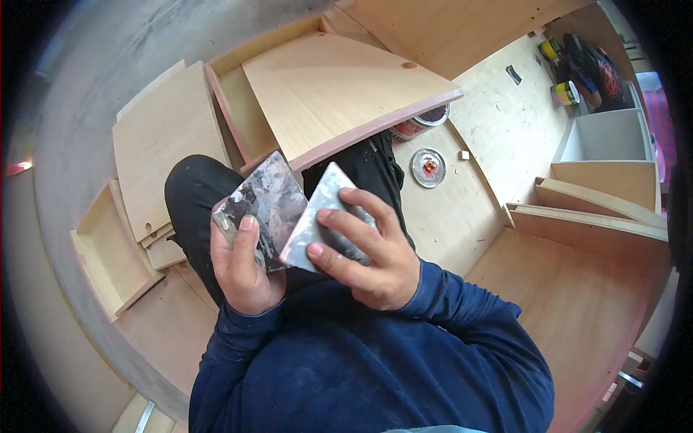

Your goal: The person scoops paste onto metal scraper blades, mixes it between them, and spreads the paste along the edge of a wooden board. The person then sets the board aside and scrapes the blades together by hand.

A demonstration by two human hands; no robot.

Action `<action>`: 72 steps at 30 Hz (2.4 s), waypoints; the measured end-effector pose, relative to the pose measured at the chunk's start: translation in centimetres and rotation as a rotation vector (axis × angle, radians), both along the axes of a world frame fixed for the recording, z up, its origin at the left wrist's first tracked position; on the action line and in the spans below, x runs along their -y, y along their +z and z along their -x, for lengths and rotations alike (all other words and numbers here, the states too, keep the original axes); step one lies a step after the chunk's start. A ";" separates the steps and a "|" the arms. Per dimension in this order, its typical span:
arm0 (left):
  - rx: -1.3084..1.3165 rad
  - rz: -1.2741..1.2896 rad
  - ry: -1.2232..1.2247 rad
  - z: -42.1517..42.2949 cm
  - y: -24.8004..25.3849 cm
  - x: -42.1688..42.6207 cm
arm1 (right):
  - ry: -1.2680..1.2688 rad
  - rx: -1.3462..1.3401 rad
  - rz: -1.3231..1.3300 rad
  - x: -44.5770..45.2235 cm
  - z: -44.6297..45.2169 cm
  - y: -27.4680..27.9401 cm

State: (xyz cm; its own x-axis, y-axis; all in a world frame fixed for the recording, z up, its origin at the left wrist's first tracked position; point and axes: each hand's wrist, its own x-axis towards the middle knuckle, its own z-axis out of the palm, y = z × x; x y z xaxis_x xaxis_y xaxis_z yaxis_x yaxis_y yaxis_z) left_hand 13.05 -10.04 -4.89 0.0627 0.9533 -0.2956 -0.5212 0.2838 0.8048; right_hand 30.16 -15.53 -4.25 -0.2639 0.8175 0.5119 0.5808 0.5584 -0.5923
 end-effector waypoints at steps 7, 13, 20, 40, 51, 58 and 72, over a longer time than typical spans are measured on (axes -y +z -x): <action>-0.186 -0.339 0.027 2.6 -1.0 -1.0 | -0.403 0.265 0.109 0.2 -3.2 0.1; -0.754 -0.667 -0.005 2.2 -0.6 -0.7 | -0.274 0.224 -0.007 -0.4 -2.4 2.0; -0.865 -0.726 0.149 2.8 -1.0 0.5 | -0.167 0.287 -0.033 0.1 1.3 -0.1; -0.022 -0.107 0.000 2.6 1.0 0.6 | -0.002 -0.172 -0.027 0.2 4.4 0.5; 0.327 -0.295 -0.133 7.6 0.5 1.6 | 0.078 -0.895 0.640 -3.9 3.8 -3.5; 0.238 0.047 -0.303 5.2 -0.7 2.9 | 0.176 -1.695 0.762 -5.0 3.5 -3.5; -0.032 -0.332 0.045 7.5 -3.3 0.2 | -0.136 -1.280 0.344 -0.4 -2.8 -10.9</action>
State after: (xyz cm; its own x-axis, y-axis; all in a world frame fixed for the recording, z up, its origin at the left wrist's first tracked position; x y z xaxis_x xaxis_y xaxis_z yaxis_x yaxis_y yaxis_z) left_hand 5.53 -10.21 -8.16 0.0140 0.9994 0.0307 -0.5005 -0.0195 0.8655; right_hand 32.96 -15.11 -15.19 0.3385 0.9357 0.0993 -0.4485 0.2532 -0.8571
